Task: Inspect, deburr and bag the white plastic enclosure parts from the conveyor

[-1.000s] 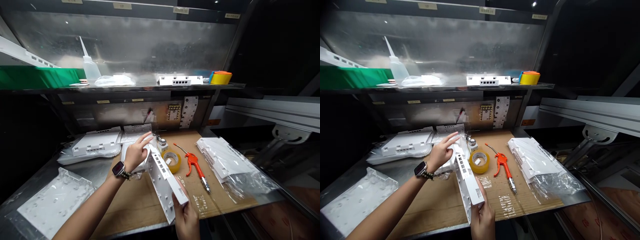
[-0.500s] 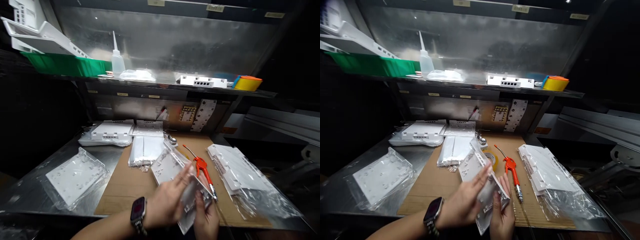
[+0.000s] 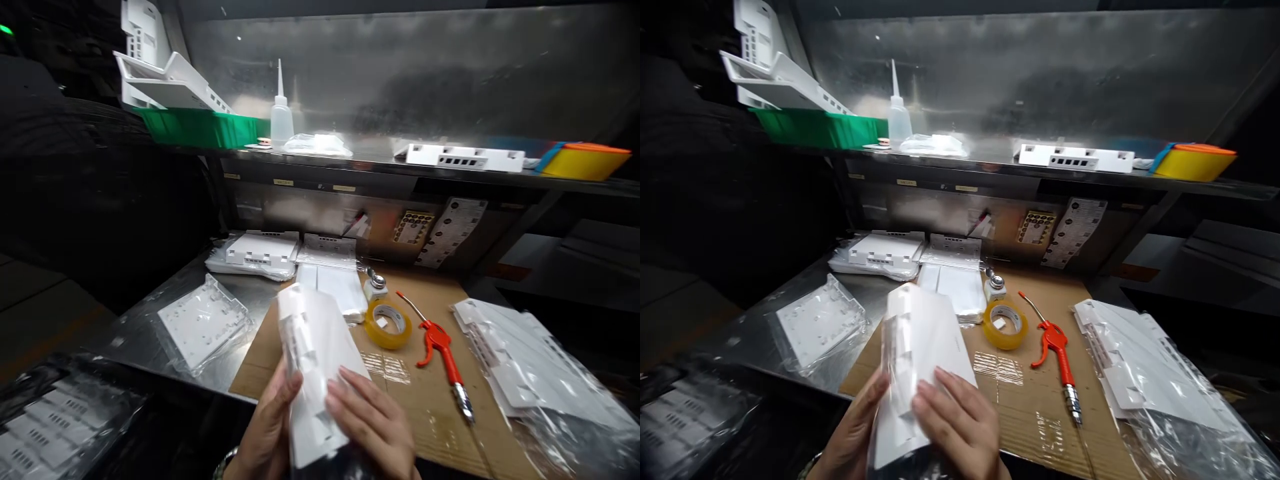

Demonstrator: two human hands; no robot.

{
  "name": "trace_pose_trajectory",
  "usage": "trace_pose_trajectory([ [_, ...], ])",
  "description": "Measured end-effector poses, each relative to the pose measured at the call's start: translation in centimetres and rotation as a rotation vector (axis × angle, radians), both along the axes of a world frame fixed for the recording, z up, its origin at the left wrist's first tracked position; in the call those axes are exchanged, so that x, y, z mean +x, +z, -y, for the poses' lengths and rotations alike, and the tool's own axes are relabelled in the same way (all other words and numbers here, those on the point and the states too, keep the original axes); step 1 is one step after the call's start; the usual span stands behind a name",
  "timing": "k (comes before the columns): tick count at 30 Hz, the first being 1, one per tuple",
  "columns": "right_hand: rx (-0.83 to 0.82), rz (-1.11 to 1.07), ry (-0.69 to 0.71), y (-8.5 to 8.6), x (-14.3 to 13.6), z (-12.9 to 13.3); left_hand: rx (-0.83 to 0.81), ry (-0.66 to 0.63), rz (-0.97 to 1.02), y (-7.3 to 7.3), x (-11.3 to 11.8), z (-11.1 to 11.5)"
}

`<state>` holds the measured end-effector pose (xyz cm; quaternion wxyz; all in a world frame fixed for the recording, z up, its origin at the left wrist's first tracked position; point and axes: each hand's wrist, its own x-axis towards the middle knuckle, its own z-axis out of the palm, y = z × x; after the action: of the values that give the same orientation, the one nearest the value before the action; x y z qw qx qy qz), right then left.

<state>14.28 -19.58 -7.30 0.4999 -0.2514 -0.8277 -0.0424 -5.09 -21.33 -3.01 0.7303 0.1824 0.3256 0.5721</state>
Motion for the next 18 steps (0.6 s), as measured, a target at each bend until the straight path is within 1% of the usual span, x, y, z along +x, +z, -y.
trace_pose_trajectory([
  [2,0.075,0.119,0.079,1.4,-2.8,-0.7,-0.103,0.056,-0.042,-0.2,-1.5,0.4],
  [3,0.091,0.160,0.111,1.8,-3.9,-1.0,-0.124,0.115,-0.082,-0.5,-2.5,0.6],
  [5,0.101,0.189,0.155,2.0,-5.4,-1.1,-0.100,0.300,-0.160,-1.5,-5.2,0.3],
  [7,0.108,0.155,0.169,1.2,-6.0,-1.1,-0.060,0.552,-0.247,-2.7,-9.1,-0.7],
  [9,0.068,0.124,0.134,-0.3,-5.8,-1.2,-0.105,0.802,-0.324,-3.8,-13.4,-2.2],
  [10,0.030,0.114,0.101,-1.1,-5.5,-1.2,-0.125,0.868,-0.338,-4.2,-15.4,-3.1],
  [12,-0.056,0.111,0.028,-2.6,-4.7,-1.5,-0.155,0.927,-0.357,-5.0,-18.9,-4.8],
  [14,-0.117,0.108,-0.032,-3.9,-3.6,-1.8,-0.179,0.951,-0.375,-5.8,-21.0,-6.3],
  [16,-0.145,0.110,-0.055,-4.8,-2.4,-2.0,-0.186,0.974,-0.407,-6.4,-22.0,-7.3],
  [18,-0.158,0.111,-0.053,-5.2,-1.2,-1.9,-0.174,0.987,-0.459,-6.6,-22.2,-7.7],
])
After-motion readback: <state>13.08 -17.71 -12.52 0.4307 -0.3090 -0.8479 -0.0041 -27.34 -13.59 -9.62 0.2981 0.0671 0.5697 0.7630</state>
